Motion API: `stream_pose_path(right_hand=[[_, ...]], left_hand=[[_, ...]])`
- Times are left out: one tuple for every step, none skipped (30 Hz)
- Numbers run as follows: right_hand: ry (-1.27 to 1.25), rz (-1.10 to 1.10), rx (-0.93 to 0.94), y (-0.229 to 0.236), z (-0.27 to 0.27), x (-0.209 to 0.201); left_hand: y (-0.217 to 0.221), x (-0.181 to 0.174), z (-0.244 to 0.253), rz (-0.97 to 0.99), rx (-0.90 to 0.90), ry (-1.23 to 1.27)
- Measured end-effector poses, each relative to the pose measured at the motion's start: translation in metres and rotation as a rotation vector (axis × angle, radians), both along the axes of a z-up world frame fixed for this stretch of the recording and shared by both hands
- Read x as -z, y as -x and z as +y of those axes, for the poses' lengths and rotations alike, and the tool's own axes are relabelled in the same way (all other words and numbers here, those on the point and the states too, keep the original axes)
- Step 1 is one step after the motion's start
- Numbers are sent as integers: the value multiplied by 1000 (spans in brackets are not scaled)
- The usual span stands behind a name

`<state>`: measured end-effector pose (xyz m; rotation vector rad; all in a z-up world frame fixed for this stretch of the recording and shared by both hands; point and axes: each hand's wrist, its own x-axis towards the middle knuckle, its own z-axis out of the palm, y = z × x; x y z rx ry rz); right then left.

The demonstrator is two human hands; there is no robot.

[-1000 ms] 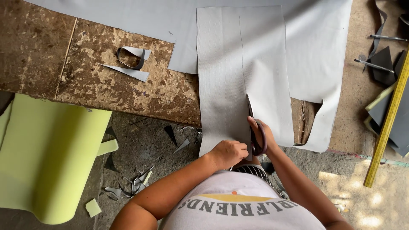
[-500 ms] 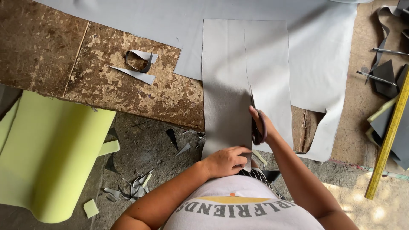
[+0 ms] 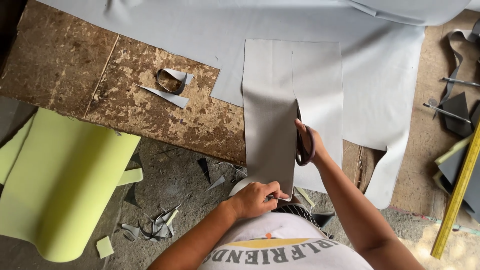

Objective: The person measures and marks a large sheet of light gray material with a ruler and pen, then cuts it into strips using scissors. They also measure and mark a black material using a small textured template as a guide.

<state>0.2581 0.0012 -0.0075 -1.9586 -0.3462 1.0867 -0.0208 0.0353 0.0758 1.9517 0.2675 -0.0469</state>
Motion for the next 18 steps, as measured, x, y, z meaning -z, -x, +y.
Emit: stream_pose_path(right_hand=[[-17,-16,-10,-1,0,2],[-17,-18,-15,2,6,-9],[24,-38,-53,6,11,-20],[65,-57,-93,9,16,-31],[66,-58,-99,7,23,-43],[80,-31,-83,5,30,-54],[95,-3,-68,3,37,-65],[92,-2,-74,2,38,-63],[55,28,-17,1,39,-61],[17,56,40,-1,40,-59],[14,54,34,-4,43,-54],[68,74,46,-8,46,-49],[123,94,59,-12,49,-44],[122,92,53,-13,53,-54],[-18,185,-53,-13,58,-64],[-158,280,-159,-13,61,-74],[-158,281,-165,-21,64,-63],[-34,138,-72,-29,67,-52]], left_hand=[[0,2,0,4,-26,5],[0,-6,3,3,-31,5],[0,-13,5,20,-36,-13],[0,-21,6,39,-42,-30],[-1,-21,5,38,-48,-29],[-1,-21,3,-29,-27,3],[-1,-21,2,-98,-7,35],[-1,-24,2,-97,-14,32],[-1,-27,3,-83,-25,24],[-2,-30,3,-72,-37,15],[-2,-29,4,-74,-42,12],[-2,-29,5,-77,-59,2],[-2,-28,5,-80,-76,-8],[-2,-29,5,-81,-82,-9],[-1,-31,5,-28,-62,22],[0,-32,4,28,-41,53],[0,-33,2,29,-47,52],[0,-35,1,41,-63,65]])
